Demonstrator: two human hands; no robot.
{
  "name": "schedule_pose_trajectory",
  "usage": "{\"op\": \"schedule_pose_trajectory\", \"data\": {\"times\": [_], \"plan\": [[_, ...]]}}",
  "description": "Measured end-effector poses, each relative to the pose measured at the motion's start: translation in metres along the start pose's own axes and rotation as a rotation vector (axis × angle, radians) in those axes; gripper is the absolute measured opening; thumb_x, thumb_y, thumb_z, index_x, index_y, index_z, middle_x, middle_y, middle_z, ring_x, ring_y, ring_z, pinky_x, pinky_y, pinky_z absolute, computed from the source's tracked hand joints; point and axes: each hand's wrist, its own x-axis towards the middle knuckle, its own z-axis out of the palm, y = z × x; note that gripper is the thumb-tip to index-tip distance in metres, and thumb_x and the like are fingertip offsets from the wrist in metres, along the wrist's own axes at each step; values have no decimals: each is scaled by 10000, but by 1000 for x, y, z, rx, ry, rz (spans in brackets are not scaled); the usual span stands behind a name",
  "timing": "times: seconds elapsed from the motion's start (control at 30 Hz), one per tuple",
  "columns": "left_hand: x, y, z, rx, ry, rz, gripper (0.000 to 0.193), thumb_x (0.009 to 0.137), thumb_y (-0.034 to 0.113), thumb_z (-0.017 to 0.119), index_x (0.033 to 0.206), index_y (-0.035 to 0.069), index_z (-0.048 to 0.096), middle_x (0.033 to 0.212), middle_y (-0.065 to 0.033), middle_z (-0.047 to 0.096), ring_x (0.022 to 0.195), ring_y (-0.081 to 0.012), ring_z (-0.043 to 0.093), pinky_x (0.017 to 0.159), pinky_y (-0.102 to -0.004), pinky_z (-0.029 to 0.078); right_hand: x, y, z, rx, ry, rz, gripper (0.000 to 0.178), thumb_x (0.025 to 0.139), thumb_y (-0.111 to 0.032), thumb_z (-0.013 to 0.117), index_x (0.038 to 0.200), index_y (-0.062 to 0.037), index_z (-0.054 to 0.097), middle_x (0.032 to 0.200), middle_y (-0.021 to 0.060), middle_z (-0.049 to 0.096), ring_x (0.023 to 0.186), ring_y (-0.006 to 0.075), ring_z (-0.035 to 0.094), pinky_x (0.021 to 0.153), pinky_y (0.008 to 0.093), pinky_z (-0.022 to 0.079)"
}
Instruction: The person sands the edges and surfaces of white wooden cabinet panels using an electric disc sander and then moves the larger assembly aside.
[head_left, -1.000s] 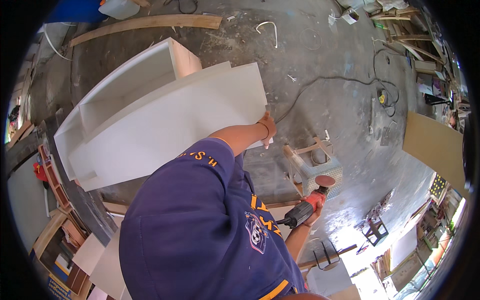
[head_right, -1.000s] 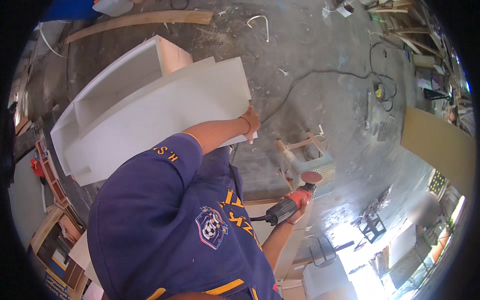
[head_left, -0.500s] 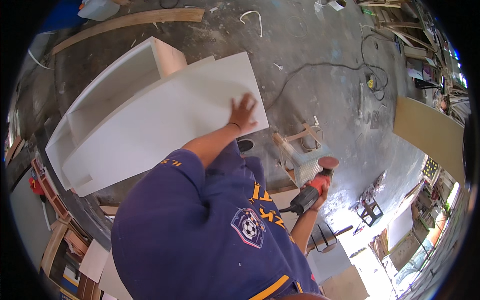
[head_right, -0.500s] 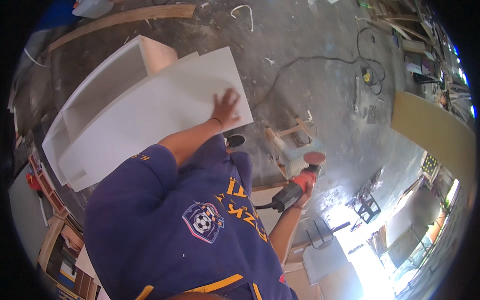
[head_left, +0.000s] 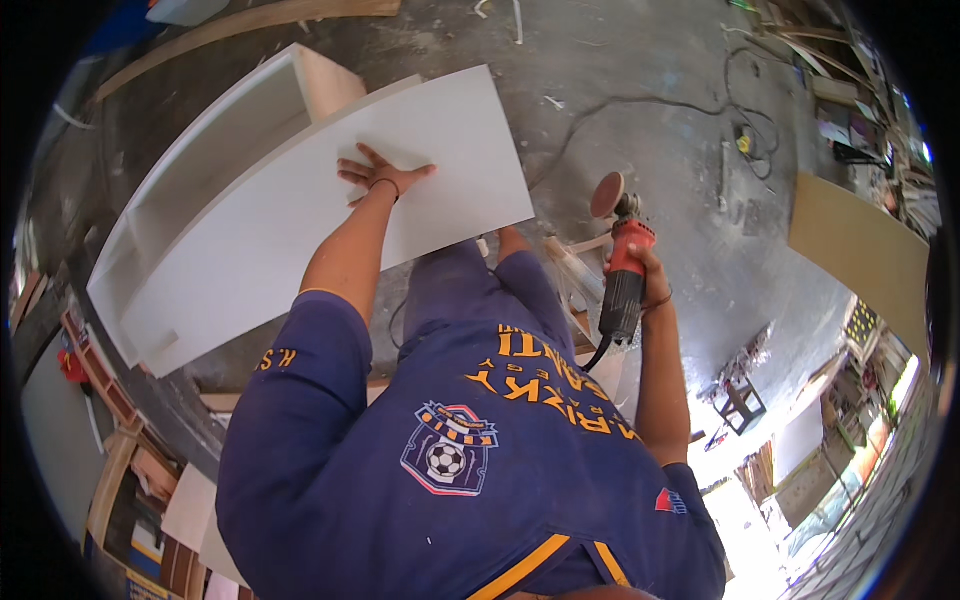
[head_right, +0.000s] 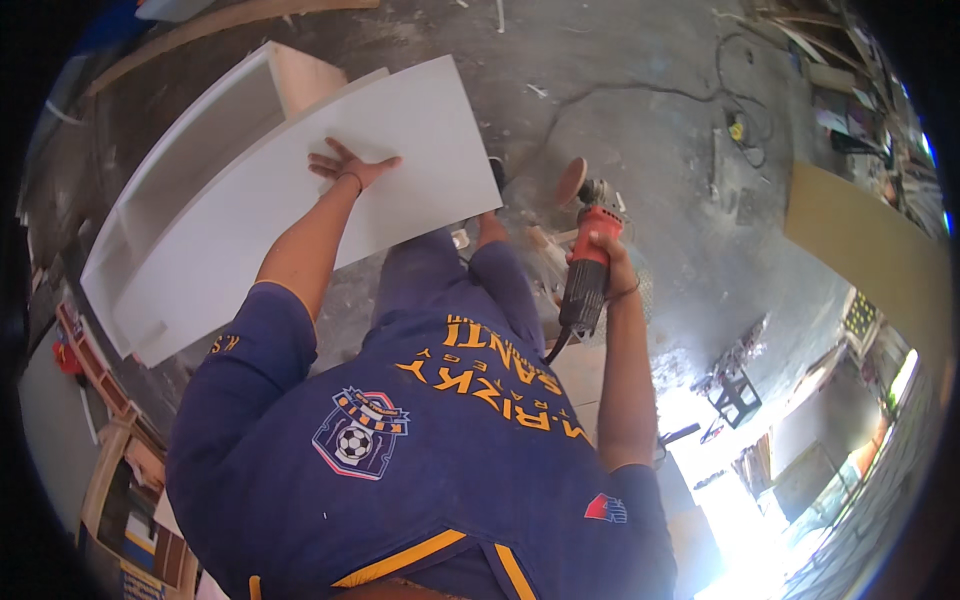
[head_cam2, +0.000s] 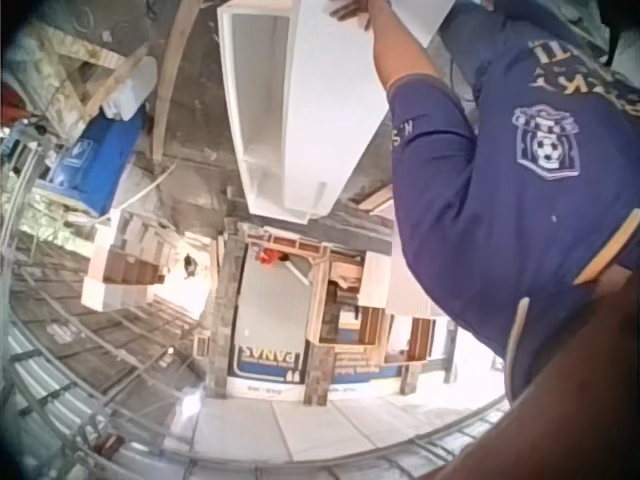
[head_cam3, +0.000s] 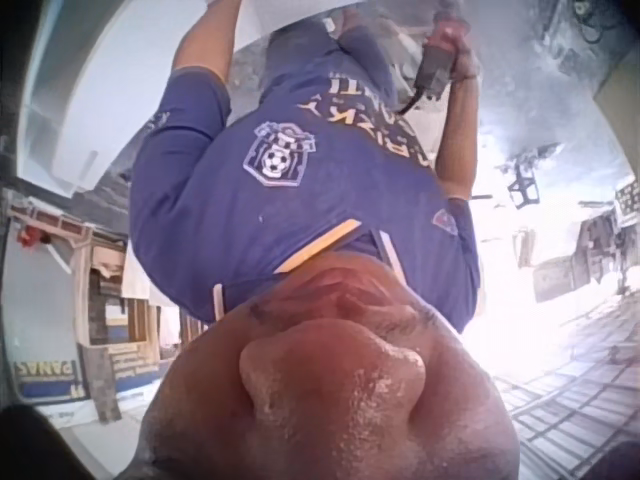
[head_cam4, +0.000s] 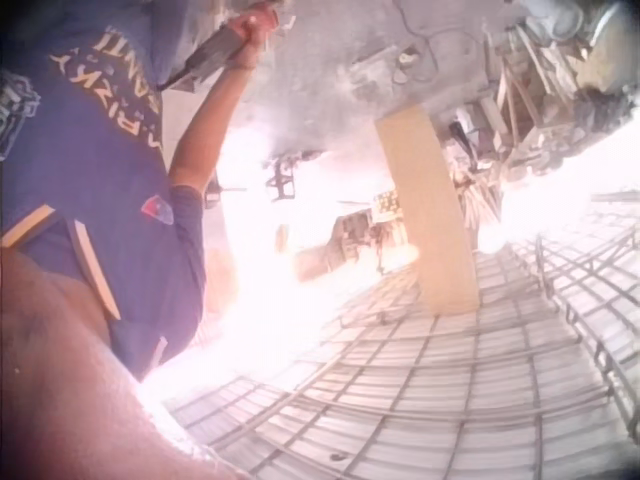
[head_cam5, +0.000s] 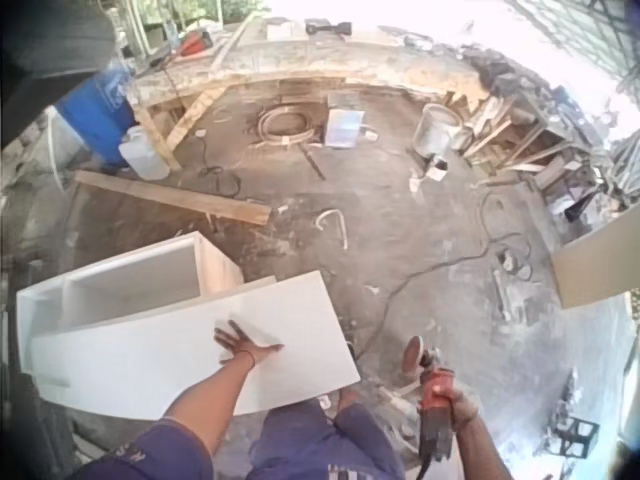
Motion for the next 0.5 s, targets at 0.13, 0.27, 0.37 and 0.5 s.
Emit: {"op": "schedule_pose_trajectory", "data": {"times": [0.13, 0.27, 0.37, 0.5], "plan": [[5, 6, -2, 81, -44, -33, 1563, 365, 737, 761, 1379, 184, -292, 1397, -247, -345, 1315, -416, -282, 964, -728, 60, 43, -20, 14, -210, -30, 86, 434, 700, -335, 686, 956, -11, 552, 745, 125, 620, 589, 210, 624, 531, 309, 527], [11, -3, 1, 135, -41, -5, 1579, 373, 762, 737, 1376, 86, -277, 1383, -332, -293, 1291, -494, -261, 1041, -604, -61, 73, -28, 26, -298, -126, 206, 429, 679, -311, 710, 952, -22, 551, 753, 111, 610, 614, 204, 628, 563, 310, 524], [8, -1, 1, 191, -59, -15, 1582, 375, 768, 734, 1372, 76, -282, 1382, -336, -292, 1287, -501, -262, 1039, -609, -55, 87, -34, 20, -408, -125, 234, 447, 675, -315, 717, 957, -12, 549, 764, 108, 607, 629, 207, 632, 588, 318, 526], [11, -6, 3, 185, -40, -9, 1576, 386, 774, 727, 1367, 71, -287, 1379, -336, -296, 1285, -504, -261, 1043, -606, -49, 106, -32, 11, -494, -127, 350, 419, 687, -302, 710, 955, -26, 545, 794, 108, 611, 650, 212, 641, 590, 322, 540]]}}
